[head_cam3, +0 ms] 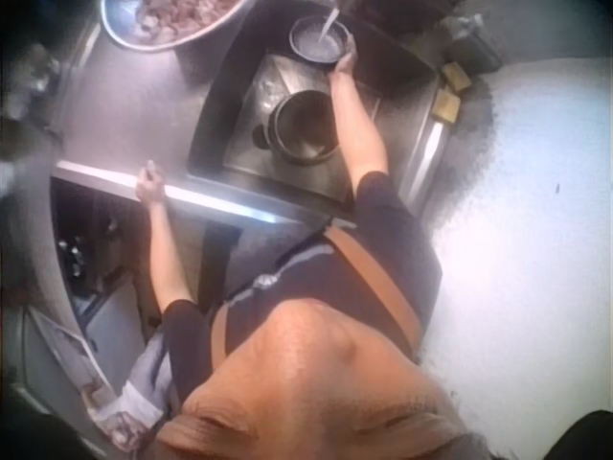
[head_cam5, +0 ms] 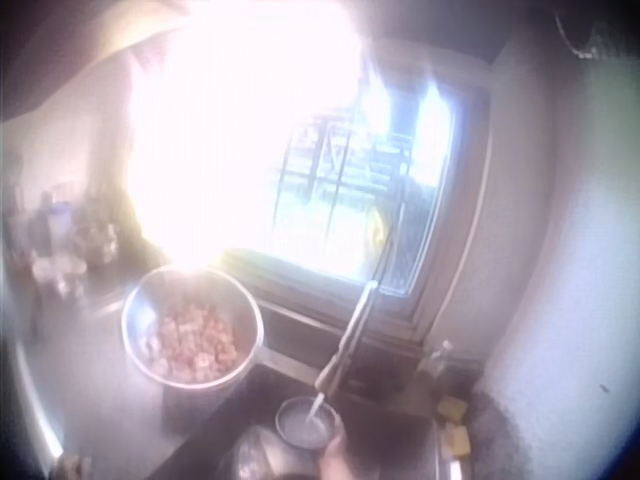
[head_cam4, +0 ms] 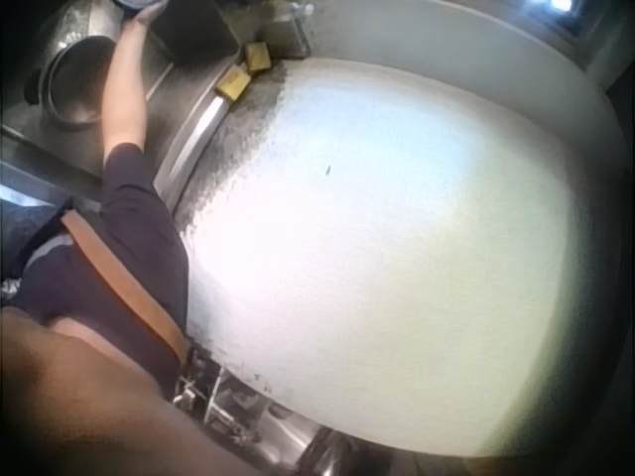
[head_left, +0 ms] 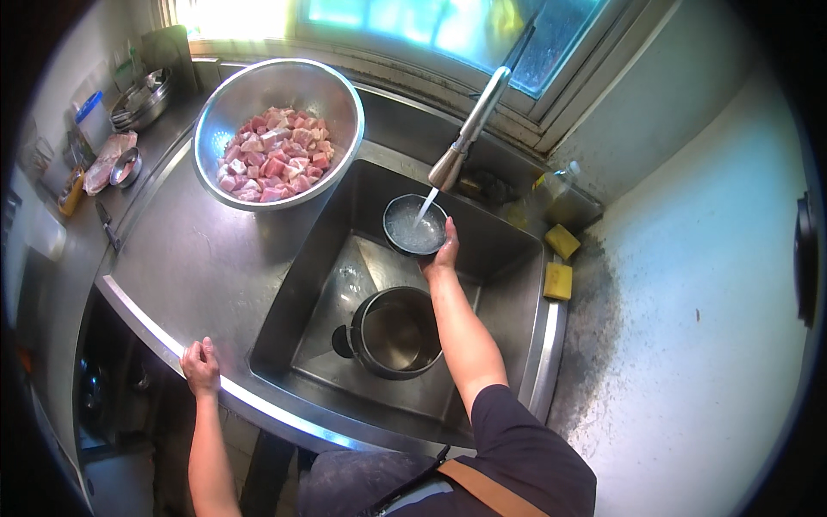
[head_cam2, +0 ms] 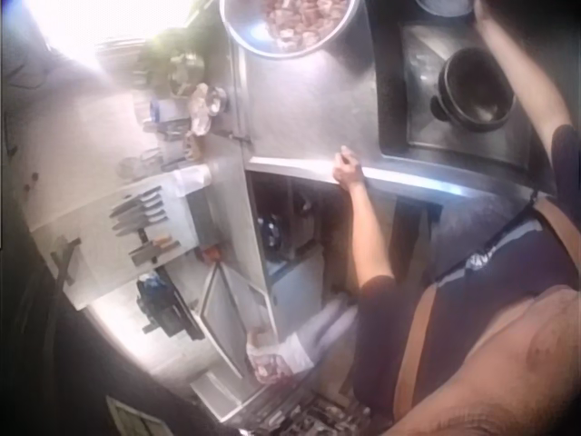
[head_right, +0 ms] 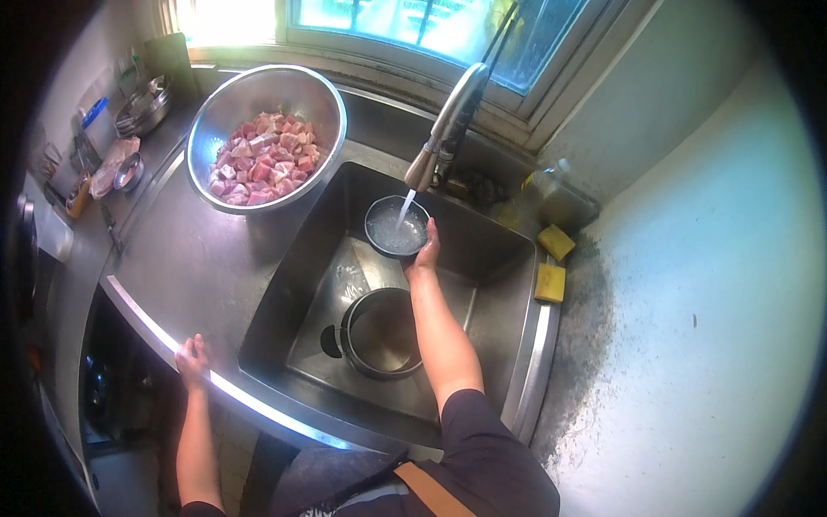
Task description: The person rinses a cutting board and a colander under running water, then washes cubed raw meat in a bowl by hand under the tap. The meat is transferred to the colander to drain, and the person fills a small bowl with water.
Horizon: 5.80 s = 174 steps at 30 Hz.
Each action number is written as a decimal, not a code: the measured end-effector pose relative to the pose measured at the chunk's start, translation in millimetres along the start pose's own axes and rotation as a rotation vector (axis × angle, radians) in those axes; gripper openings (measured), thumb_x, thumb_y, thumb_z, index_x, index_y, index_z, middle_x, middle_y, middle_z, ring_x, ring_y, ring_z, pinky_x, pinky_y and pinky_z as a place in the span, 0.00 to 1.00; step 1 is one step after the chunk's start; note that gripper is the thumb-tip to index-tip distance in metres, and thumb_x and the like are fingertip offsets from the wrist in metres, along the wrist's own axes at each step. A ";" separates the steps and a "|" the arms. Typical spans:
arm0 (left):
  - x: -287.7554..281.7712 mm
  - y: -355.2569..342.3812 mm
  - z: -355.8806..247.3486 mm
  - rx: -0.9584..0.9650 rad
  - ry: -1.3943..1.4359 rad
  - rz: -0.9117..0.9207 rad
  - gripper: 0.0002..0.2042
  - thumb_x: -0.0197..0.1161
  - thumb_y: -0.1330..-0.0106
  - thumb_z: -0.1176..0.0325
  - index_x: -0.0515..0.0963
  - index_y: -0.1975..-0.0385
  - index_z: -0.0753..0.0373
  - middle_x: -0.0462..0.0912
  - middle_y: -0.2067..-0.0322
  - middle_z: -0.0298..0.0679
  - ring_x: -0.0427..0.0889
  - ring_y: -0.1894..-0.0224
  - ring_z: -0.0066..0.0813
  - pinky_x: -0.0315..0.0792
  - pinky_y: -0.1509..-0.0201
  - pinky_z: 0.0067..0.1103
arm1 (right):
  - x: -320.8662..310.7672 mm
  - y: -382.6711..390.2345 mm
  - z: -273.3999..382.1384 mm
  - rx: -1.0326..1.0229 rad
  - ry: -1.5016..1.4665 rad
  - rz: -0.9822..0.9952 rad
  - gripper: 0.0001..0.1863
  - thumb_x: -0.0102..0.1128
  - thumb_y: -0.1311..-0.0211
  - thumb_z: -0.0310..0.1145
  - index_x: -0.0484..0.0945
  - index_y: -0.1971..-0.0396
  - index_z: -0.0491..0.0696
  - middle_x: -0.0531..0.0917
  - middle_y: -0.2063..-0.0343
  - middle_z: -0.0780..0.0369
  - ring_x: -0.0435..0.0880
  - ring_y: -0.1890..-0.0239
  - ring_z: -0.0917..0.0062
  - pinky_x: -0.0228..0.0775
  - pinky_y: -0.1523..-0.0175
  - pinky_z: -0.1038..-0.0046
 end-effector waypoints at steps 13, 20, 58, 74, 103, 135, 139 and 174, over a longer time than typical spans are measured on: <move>2.9 0.7 2.4 0.030 0.008 -0.017 0.22 0.50 0.31 0.53 0.68 0.82 0.64 0.71 0.80 0.44 0.70 0.70 0.44 0.62 0.59 0.35 | -5.0 -4.5 0.4 -0.005 -0.021 0.035 0.29 0.49 0.39 0.57 0.74 0.48 0.50 0.79 0.50 0.59 0.76 0.47 0.64 0.64 0.39 0.57; 0.2 0.7 -0.8 0.031 -0.010 -0.034 0.22 0.50 0.31 0.53 0.68 0.83 0.64 0.71 0.81 0.44 0.70 0.70 0.43 0.62 0.59 0.34 | -3.3 -4.4 0.2 0.000 -0.030 0.033 0.29 0.49 0.39 0.57 0.74 0.48 0.50 0.79 0.51 0.59 0.76 0.47 0.64 0.65 0.40 0.58; 8.1 -0.2 9.4 -0.001 0.001 0.025 0.22 0.51 0.31 0.52 0.69 0.82 0.64 0.72 0.80 0.43 0.71 0.71 0.41 0.63 0.59 0.33 | -17.3 162.4 34.6 -0.709 1.763 0.466 0.36 0.49 0.60 0.16 0.70 0.42 0.51 0.76 0.47 0.54 0.76 0.45 0.59 0.69 0.42 0.67; -2.7 -1.9 -0.3 0.044 -0.014 -0.050 0.22 0.53 0.33 0.52 0.68 0.84 0.63 0.70 0.83 0.41 0.71 0.73 0.40 0.63 0.60 0.33 | -30.2 -28.4 -31.1 0.171 0.135 -0.200 0.15 0.54 0.46 0.35 0.76 0.60 0.45 0.81 0.61 0.57 0.80 0.59 0.64 0.75 0.53 0.64; -3.1 -0.6 2.6 0.048 0.005 -0.047 0.23 0.53 0.33 0.51 0.66 0.85 0.62 0.69 0.84 0.40 0.70 0.73 0.39 0.62 0.61 0.32 | 33.4 -7.1 6.0 0.021 0.020 0.088 0.27 0.46 0.36 0.52 0.70 0.43 0.51 0.75 0.46 0.59 0.73 0.43 0.62 0.63 0.39 0.54; -10.5 1.9 -0.2 0.018 0.023 -0.051 0.22 0.56 0.36 0.52 0.68 0.88 0.61 0.72 0.85 0.41 0.73 0.74 0.43 0.64 0.60 0.34 | 35.1 -3.0 4.3 0.045 -0.014 0.102 0.29 0.47 0.38 0.51 0.71 0.45 0.44 0.77 0.49 0.54 0.76 0.46 0.60 0.65 0.39 0.56; -15.8 1.1 -3.7 0.022 0.039 -0.073 0.22 0.56 0.37 0.52 0.68 0.88 0.61 0.72 0.85 0.40 0.73 0.74 0.42 0.64 0.61 0.34 | 30.8 -4.1 3.7 0.026 -0.061 0.057 0.29 0.49 0.39 0.50 0.71 0.46 0.43 0.78 0.50 0.54 0.76 0.47 0.60 0.66 0.40 0.56; -5.4 1.6 0.3 -0.001 0.022 -0.009 0.22 0.54 0.35 0.51 0.68 0.86 0.61 0.72 0.83 0.41 0.73 0.72 0.42 0.63 0.58 0.34 | 19.1 -22.7 5.7 -0.049 -0.076 0.082 0.28 0.49 0.38 0.52 0.72 0.47 0.47 0.79 0.51 0.56 0.77 0.48 0.60 0.66 0.39 0.57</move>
Point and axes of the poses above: each hand's wrist, its own y-axis away from the middle knuckle, its own x-axis out of the palm, z = x × y, the point moved 8 cm from there along -y, towards the middle knuckle
